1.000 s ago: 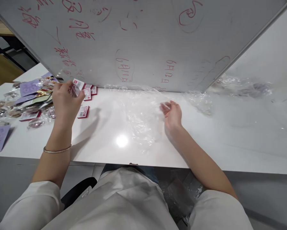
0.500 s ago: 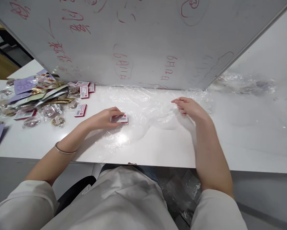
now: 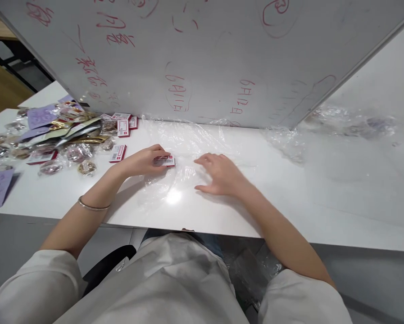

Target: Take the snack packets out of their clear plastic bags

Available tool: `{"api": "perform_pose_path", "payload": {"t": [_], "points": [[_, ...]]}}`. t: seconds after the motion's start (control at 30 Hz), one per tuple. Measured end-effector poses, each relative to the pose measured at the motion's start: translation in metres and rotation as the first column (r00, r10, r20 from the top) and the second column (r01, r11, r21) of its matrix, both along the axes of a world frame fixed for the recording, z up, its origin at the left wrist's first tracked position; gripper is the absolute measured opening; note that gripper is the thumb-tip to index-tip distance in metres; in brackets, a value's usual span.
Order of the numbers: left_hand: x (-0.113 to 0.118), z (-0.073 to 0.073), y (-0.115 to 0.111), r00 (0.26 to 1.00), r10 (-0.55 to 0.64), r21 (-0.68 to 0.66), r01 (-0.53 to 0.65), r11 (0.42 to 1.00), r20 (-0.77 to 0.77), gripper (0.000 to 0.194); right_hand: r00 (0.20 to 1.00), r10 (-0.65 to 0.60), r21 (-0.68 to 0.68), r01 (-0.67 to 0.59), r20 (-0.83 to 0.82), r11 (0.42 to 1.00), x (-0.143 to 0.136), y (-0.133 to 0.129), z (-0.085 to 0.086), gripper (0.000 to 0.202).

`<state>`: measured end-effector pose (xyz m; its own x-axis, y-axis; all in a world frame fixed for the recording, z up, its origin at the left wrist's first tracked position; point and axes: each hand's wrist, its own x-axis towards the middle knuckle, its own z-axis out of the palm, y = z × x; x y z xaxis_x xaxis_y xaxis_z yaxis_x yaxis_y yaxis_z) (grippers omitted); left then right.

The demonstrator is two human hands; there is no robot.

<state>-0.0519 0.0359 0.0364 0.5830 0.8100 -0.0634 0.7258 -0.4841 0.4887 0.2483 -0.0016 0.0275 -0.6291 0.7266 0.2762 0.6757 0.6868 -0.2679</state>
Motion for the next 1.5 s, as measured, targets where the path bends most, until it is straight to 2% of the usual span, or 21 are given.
{"api": "perform_pose_path", "payload": {"t": [0.13, 0.23, 0.3, 0.37, 0.4, 0.43, 0.47, 0.53, 0.6, 0.67, 0.73, 0.8, 0.83, 0.87, 0.93, 1.0, 1.07, 1.2, 1.33, 1.43, 1.5], "points": [[-0.002, 0.000, 0.000, 1.000, -0.009, 0.010, 0.009, 1.000, 0.019, 0.042, 0.986, 0.010, 0.033, -0.016, 0.166, 0.999, -0.030, -0.008, -0.015, 0.022], [-0.003, 0.004, -0.002, 0.999, -0.033, 0.003, 0.033, 0.999, 0.014, 0.044, 0.985, 0.137, -0.194, -0.115, 0.102, 0.974, -0.031, -0.016, -0.009, 0.018], [-0.003, 0.007, -0.003, 0.998, -0.061, -0.012, 0.062, 0.998, 0.015, 0.045, 0.976, 0.216, -0.454, -0.206, -0.030, 0.867, -0.027, -0.023, 0.002, 0.019], [-0.002, 0.008, -0.006, 0.996, -0.084, -0.014, 0.084, 0.996, 0.014, 0.044, 0.964, 0.213, -0.677, -0.264, -0.160, 0.686, -0.020, -0.026, 0.013, 0.028], [-0.001, 0.008, -0.007, 0.995, -0.096, -0.006, 0.096, 0.995, 0.017, 0.043, 0.963, 0.169, -0.730, -0.268, -0.208, 0.628, -0.017, -0.026, 0.017, 0.034], [0.001, 0.007, -0.009, 0.993, -0.111, 0.009, 0.111, 0.994, 0.027, 0.042, 0.966, 0.098, -0.743, -0.248, -0.240, 0.621, -0.013, -0.024, 0.020, 0.040], [0.005, 0.004, -0.010, 0.990, -0.131, 0.033, 0.129, 0.991, 0.046, 0.042, 0.965, 0.009, -0.717, -0.200, -0.261, 0.667, -0.009, -0.021, 0.021, 0.045], [0.014, -0.004, -0.013, 0.978, -0.182, 0.107, 0.171, 0.979, 0.105, 0.044, 0.954, -0.143, -0.558, -0.029, -0.262, 0.829, -0.003, -0.013, 0.017, 0.047], [0.026, -0.014, -0.016, 0.962, -0.237, 0.201, 0.207, 0.957, 0.134, 0.045, 0.965, -0.182, -0.341, 0.109, -0.188, 0.934, 0.001, -0.005, 0.007, 0.046], [0.037, -0.023, -0.018, 0.951, -0.294, 0.256, 0.263, 0.930, 0.094, 0.045, 0.990, -0.141, -0.228, 0.131, -0.029, 0.965, 0.002, 0.002, -0.007, 0.052], [0.044, -0.024, -0.019, 0.948, -0.319, 0.251, 0.309, 0.918, -0.001, 0.044, 0.987, -0.101, -0.232, 0.127, 0.121, 0.964, 0.000, 0.007, -0.023, 0.063], [0.042, -0.016, -0.019, 0.981, -0.155, 0.279, 0.181, 0.943, -0.114, 0.044, 0.975, -0.106, -0.236, 0.153, 0.197, 0.960, -0.003, 0.010, -0.037, 0.068], [0.038, -0.010, -0.019, 0.987, 0.030, 0.332, 0.026, 0.943, -0.161, 0.047, 0.971, -0.112, -0.225, 0.160, 0.212, 0.961, -0.004, 0.012, -0.041, 0.069], [0.031, -0.003, -0.017, 0.947, 0.255, 0.395, -0.162, 0.904, -0.197, 0.051, 0.969, -0.116, -0.212, 0.162, 0.218, 0.964, -0.005, 0.013, -0.044, 0.068], [0.011, 0.011, -0.011, 0.719, 0.648, 0.473, -0.492, 0.731, -0.253, 0.056, 0.969, -0.115, -0.197, 0.159, 0.216, 0.967, -0.005, 0.014, -0.046, 0.065], [-0.014, 0.020, -0.004, 0.507, 0.761, 0.394, -0.655, 0.645, -0.405, 0.058, 0.971, -0.114, -0.200, 0.158, 0.212, 0.967, -0.005, 0.014, -0.044, 0.063], [-0.039, 0.024, 0.004, 0.464, 0.670, 0.225, -0.699, 0.679, -0.580, 0.060, 0.971, -0.117, -0.218, 0.163, 0.208, 0.962, -0.005, 0.014, -0.041, 0.063], [-0.073, 0.022, 0.016, 0.570, 0.481, 0.084, -0.584, 0.808, -0.667, 0.053, 0.978, -0.121, -0.257, 0.162, 0.170, 0.953, -0.005, 0.014, -0.040, 0.062], [-0.082, 0.028, 0.016, 0.605, 0.437, 0.094, -0.513, 0.853, -0.665, 0.046, 0.990, -0.109, -0.268, 0.128, 0.087, 0.955, -0.002, 0.015, -0.039, 0.059], [-0.075, 0.037, 0.005, 0.782, 0.375, 0.173, -0.335, 0.926, -0.497, 0.054, 0.999, 0.006, -0.139, -0.013, -0.045, 0.990, -0.002, 0.013, -0.032, 0.054], [-0.059, 0.038, -0.005, 0.940, 0.210, 0.180, -0.165, 0.970, -0.270, 0.054, 0.979, 0.138, 0.002, -0.140, -0.149, 0.990, -0.005, 0.011, -0.026, 0.047]]}}
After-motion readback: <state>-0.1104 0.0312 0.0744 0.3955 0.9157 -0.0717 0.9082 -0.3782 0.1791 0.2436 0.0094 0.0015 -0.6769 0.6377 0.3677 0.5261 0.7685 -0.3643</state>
